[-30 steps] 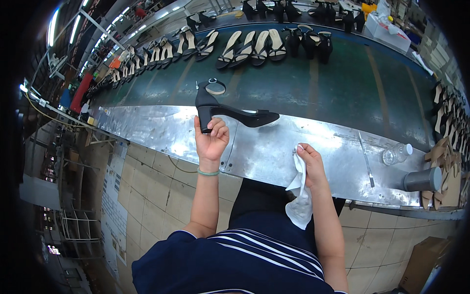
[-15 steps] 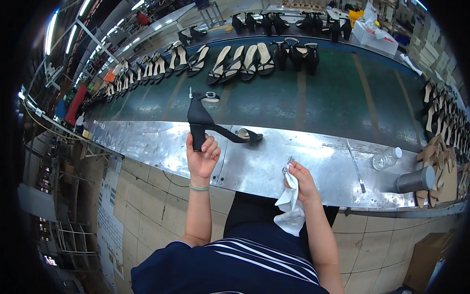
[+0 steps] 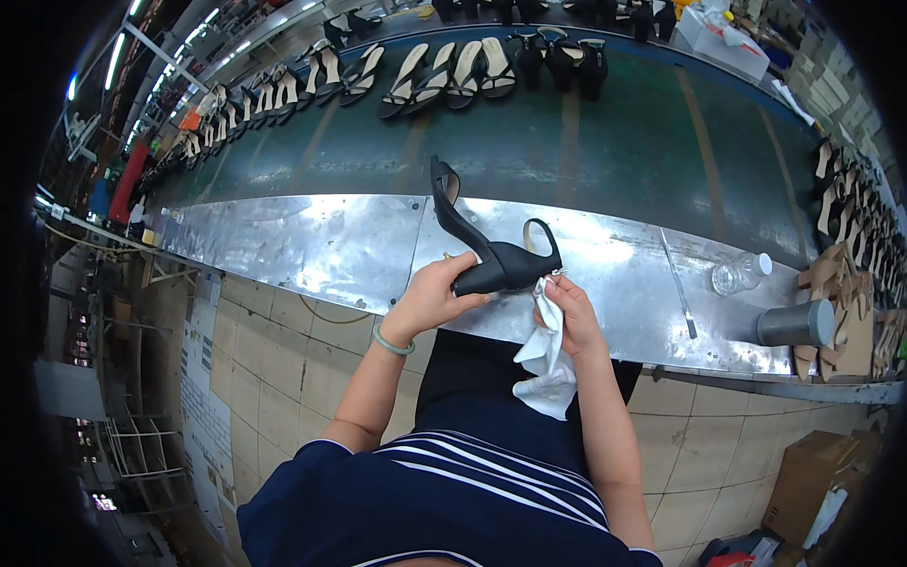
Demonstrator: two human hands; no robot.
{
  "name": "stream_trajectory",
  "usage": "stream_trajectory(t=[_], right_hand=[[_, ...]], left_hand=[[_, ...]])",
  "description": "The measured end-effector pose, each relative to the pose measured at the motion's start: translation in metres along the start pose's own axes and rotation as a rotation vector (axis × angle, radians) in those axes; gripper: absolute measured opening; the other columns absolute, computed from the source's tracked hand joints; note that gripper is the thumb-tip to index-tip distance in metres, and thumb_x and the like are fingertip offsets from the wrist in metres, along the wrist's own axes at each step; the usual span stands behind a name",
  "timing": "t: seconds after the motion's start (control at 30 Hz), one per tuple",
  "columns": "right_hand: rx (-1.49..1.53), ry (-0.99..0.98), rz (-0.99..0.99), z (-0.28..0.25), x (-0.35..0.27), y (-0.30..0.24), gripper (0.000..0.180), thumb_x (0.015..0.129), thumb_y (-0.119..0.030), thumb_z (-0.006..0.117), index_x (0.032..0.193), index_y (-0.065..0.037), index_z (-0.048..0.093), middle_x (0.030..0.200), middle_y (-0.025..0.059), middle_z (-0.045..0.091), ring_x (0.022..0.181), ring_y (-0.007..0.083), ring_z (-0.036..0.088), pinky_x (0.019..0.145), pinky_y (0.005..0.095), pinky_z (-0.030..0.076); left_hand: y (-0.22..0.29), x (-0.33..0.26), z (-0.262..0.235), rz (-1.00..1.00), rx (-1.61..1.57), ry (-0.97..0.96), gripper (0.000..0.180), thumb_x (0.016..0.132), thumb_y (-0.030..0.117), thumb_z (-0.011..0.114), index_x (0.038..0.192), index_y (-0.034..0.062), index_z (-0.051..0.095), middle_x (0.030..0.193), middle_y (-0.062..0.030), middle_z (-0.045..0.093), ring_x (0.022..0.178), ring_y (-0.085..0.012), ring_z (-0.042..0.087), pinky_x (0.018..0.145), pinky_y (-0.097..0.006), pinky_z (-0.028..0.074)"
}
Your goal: The person is cleaning shoes using a cloth and a liquid solution.
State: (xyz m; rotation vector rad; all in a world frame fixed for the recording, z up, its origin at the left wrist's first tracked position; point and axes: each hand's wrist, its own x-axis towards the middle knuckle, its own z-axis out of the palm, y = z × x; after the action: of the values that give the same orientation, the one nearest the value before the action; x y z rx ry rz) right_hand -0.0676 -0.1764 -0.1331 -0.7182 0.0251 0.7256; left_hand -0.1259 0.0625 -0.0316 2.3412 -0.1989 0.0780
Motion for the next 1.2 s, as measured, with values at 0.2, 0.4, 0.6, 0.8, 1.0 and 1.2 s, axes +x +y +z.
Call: stream_trajectory(t=[0.2,0.4,0.6,0.8,1.0,1.2], right_hand=[[0.017,-0.020,0.010,0.000,-0.011,0.002,0.015,0.098,-0.015,0.061,0.106,-0.003,0.060,0.086,0.0070,0.065,0.057,0.0131,0.056,0.051,0.0260,0.044],[-0.035,-0.045,0.078,-0.006,-0.024,-0.003,0.013,0.094,-0.012,0.065,0.101,-0.002,0.062,0.085,0.0080,0.066,0.059,0.0132,0.059,0.052,0.0253,0.047],[-0.182,0.031,0.029,-0.025,-0.050,-0.039,0.017,0.088,-0.015,0.069,0.091,-0.001,0.060,0.089,0.0100,0.062,0.060,0.0154,0.059,0.052,0.0266,0.051],[-0.030,0.008,-0.207,-0.073,-0.067,-0.080,0.017,0.091,-0.017,0.067,0.094,-0.004,0.057,0.093,0.0095,0.058,0.057,0.0124,0.048,0.050,0.0254,0.041],[0.038,-0.001,-0.232,-0.095,-0.068,-0.072,0.018,0.095,-0.021,0.064,0.101,-0.006,0.055,0.092,0.0088,0.053,0.056,0.0108,0.039,0.050,0.0251,0.036],[0.024,-0.011,-0.206,-0.094,-0.069,-0.073,0.018,0.096,-0.021,0.063,0.100,-0.006,0.055,0.091,0.0088,0.053,0.056,0.0108,0.041,0.049,0.0248,0.036]], left_hand=[[-0.010,-0.006,0.010,-0.037,-0.009,-0.031,0.043,0.075,0.025,0.078,0.108,0.0046,0.059,0.084,-0.0180,0.064,0.082,-0.0377,0.063,0.071,-0.044,0.049],[-0.017,-0.008,0.016,-0.036,0.035,-0.080,0.041,0.076,0.025,0.078,0.106,0.0053,0.058,0.085,-0.0190,0.064,0.082,-0.0385,0.063,0.072,-0.045,0.049],[-0.014,-0.016,0.026,-0.010,0.135,-0.035,0.043,0.073,0.023,0.081,0.103,0.0044,0.057,0.095,-0.0189,0.061,0.091,-0.0389,0.060,0.080,-0.046,0.049],[-0.013,-0.023,0.053,-0.081,0.420,-0.020,0.045,0.071,0.013,0.078,0.107,-0.0016,0.056,0.110,-0.0190,0.054,0.107,-0.0379,0.052,0.088,-0.046,0.041],[-0.013,-0.032,0.040,-0.068,0.283,0.111,0.044,0.066,0.009,0.081,0.103,-0.0012,0.059,0.104,-0.0154,0.059,0.098,-0.0374,0.057,0.084,-0.043,0.044],[-0.036,-0.070,0.017,-0.454,-0.957,0.217,0.046,0.078,-0.008,0.074,0.121,-0.0012,0.059,0.109,-0.0081,0.065,0.105,-0.0220,0.064,0.083,-0.034,0.058]])
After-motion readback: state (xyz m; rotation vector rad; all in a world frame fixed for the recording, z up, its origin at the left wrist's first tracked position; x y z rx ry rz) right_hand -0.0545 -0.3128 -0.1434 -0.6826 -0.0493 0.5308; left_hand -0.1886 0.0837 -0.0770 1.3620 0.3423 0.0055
